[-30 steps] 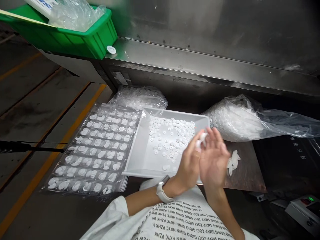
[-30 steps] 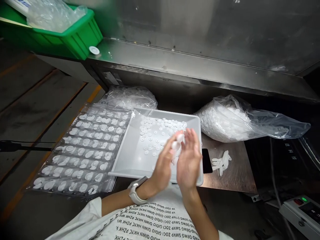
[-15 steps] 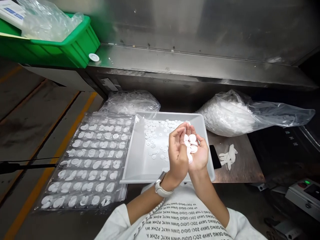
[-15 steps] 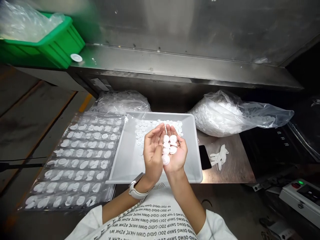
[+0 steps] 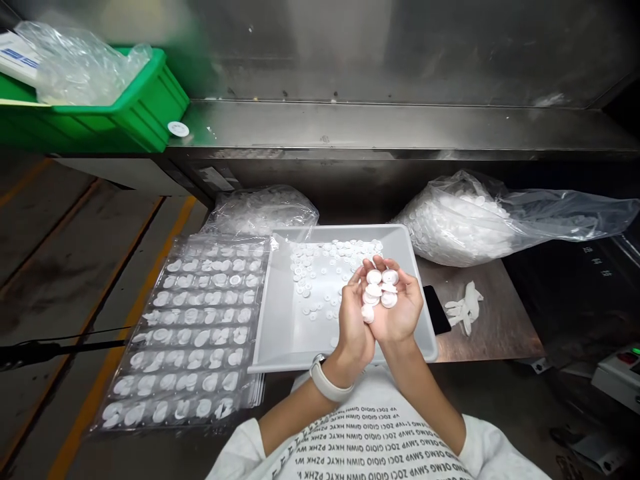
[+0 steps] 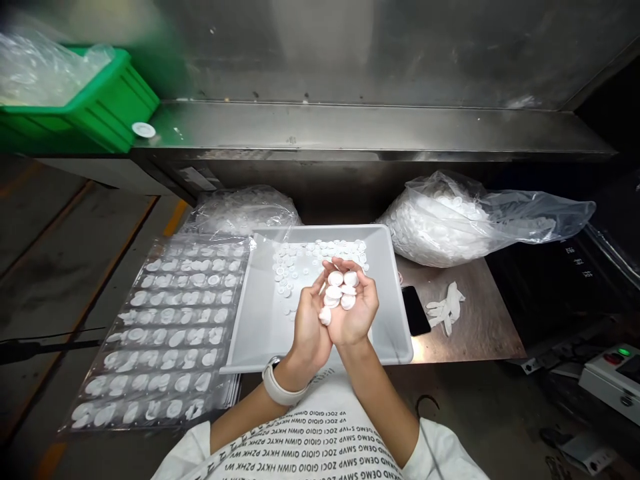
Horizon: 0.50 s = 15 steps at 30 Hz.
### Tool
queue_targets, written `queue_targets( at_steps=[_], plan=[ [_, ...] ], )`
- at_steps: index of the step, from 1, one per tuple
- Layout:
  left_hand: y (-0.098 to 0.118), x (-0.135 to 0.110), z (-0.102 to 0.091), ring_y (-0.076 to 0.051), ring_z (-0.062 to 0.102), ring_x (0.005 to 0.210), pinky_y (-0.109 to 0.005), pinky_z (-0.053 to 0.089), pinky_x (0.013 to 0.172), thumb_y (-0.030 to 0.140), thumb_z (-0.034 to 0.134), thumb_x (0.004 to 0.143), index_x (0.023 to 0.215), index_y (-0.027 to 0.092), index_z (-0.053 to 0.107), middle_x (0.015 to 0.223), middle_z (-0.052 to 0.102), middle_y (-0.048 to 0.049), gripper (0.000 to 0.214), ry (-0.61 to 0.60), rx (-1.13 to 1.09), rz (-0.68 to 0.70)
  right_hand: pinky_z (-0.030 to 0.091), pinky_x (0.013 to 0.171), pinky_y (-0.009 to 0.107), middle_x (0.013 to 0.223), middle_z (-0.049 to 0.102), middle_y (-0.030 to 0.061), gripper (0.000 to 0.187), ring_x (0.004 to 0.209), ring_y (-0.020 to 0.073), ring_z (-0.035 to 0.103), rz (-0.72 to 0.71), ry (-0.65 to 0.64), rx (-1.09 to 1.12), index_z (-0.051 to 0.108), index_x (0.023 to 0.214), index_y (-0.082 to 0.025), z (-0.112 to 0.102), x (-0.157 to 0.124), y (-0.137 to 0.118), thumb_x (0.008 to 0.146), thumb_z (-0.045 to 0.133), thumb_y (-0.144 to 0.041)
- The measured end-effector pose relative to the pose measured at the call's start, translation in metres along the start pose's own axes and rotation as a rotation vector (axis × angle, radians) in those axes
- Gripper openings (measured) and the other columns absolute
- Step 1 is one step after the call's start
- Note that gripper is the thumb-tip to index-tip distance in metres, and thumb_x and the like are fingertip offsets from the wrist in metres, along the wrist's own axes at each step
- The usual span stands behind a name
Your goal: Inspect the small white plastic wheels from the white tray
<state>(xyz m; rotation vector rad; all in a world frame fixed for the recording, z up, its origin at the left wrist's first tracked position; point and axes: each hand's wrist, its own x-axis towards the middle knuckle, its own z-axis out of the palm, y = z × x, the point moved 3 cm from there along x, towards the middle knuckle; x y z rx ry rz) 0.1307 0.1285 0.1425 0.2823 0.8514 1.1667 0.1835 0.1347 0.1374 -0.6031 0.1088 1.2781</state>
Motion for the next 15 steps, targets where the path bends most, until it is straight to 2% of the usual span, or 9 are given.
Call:
queue_targets(
  at_steps=[5,10,15],
  plan=[
    [0.0,-0.006,0.007,-0.024,0.058,0.113,-0.049,0.047,0.097,0.041,0.056,0.09,0.119,0.016,0.058,0.125,0.06,-0.0098,0.038,-0.022,-0.108,-0.11,0.051,0.086,0.039,0.095,0.063,0.0041,0.029,0.096,0.0193,0.061,-0.025,0.02,0.015,0.061,0.091,-0.014,-0.006,0.002,-0.001,0.093,0.059,-0.042],
    [0.003,-0.011,0.008,-0.024,0.056,0.12,-0.05,0.043,0.102,0.038,0.058,0.089,0.122,0.017,0.058,0.131,0.059,-0.0103,0.04,-0.033,-0.135,-0.128,0.048,0.092,0.042,0.104,0.063,0.0061,0.027,0.105,0.021,0.059,-0.029,0.027,0.033,0.061,0.091,-0.013,-0.005,-0.002,-0.005,0.093,0.06,-0.04],
    [0.002,-0.016,-0.001,-0.024,0.054,0.123,-0.052,0.041,0.105,0.028,0.062,0.087,0.128,0.018,0.055,0.135,0.057,-0.0099,0.043,0.012,-0.109,-0.111,0.047,0.094,0.043,0.107,0.064,0.0067,0.028,0.107,0.0213,0.059,-0.045,0.044,0.019,0.062,0.092,-0.013,-0.005,-0.005,-0.008,0.093,0.06,-0.042]
  ],
)
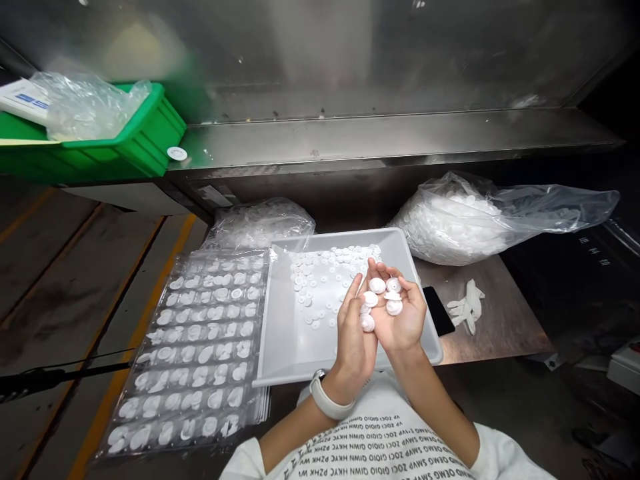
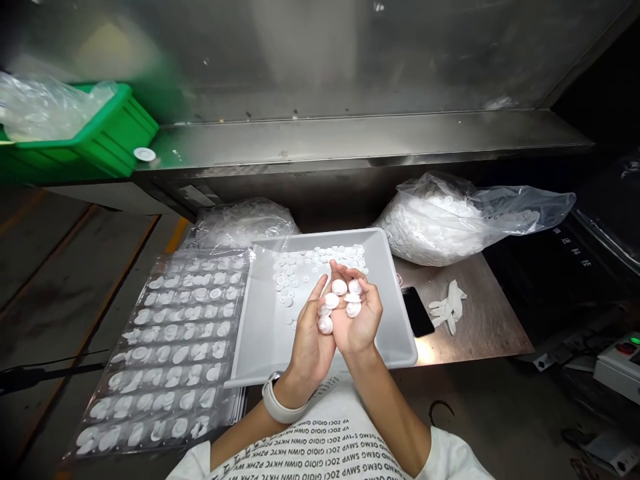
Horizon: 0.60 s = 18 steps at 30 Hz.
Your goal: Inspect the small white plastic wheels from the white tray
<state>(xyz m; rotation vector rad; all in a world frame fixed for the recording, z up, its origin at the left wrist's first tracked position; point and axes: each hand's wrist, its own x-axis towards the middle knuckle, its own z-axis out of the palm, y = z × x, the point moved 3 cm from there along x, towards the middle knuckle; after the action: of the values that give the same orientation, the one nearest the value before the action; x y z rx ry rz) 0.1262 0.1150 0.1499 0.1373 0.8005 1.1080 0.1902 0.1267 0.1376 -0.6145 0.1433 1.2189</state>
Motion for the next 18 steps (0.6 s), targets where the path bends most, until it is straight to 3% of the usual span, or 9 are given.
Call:
queue_targets(
  at_steps=[5,11,14,18],
  plan=[
    [0.0,0.0,-0.005,-0.025,0.053,0.124,-0.051,0.042,0.105,0.026,0.062,0.087,0.128,0.019,0.054,0.136,0.055,-0.0096,0.043,0.006,0.002,-0.031,0.05,0.091,0.042,0.105,0.063,0.0063,0.028,0.103,0.0206,0.06,-0.017,0.007,-0.042,0.062,0.095,-0.013,-0.007,-0.001,0.004,0.094,0.059,-0.041],
    [0.0,0.004,-0.009,-0.023,0.058,0.115,-0.047,0.048,0.098,0.03,0.06,0.088,0.12,0.017,0.059,0.128,0.06,-0.0099,0.035,-0.042,-0.031,-0.171,0.051,0.09,0.042,0.103,0.064,0.0059,0.027,0.103,0.0206,0.061,0.007,0.043,-0.133,0.062,0.095,-0.013,-0.023,-0.002,0.011,0.094,0.06,-0.04],
    [-0.003,0.006,-0.014,-0.021,0.06,0.109,-0.044,0.05,0.094,0.026,0.06,0.087,0.116,0.017,0.06,0.12,0.063,-0.0085,0.03,-0.08,-0.051,-0.239,0.052,0.089,0.042,0.104,0.065,0.0067,0.026,0.104,0.0211,0.062,0.029,0.044,-0.245,0.062,0.095,-0.013,-0.033,-0.003,0.008,0.093,0.061,-0.039],
    [-0.006,-0.001,-0.008,-0.021,0.062,0.102,-0.042,0.053,0.087,0.035,0.059,0.088,0.111,0.015,0.061,0.114,0.063,-0.0076,0.03,-0.197,-0.085,-0.326,0.056,0.084,0.039,0.103,0.066,0.0071,0.03,0.1,0.0213,0.064,-0.001,0.006,-0.47,0.063,0.093,-0.014,-0.043,-0.014,-0.004,0.09,0.063,-0.044]
  ],
)
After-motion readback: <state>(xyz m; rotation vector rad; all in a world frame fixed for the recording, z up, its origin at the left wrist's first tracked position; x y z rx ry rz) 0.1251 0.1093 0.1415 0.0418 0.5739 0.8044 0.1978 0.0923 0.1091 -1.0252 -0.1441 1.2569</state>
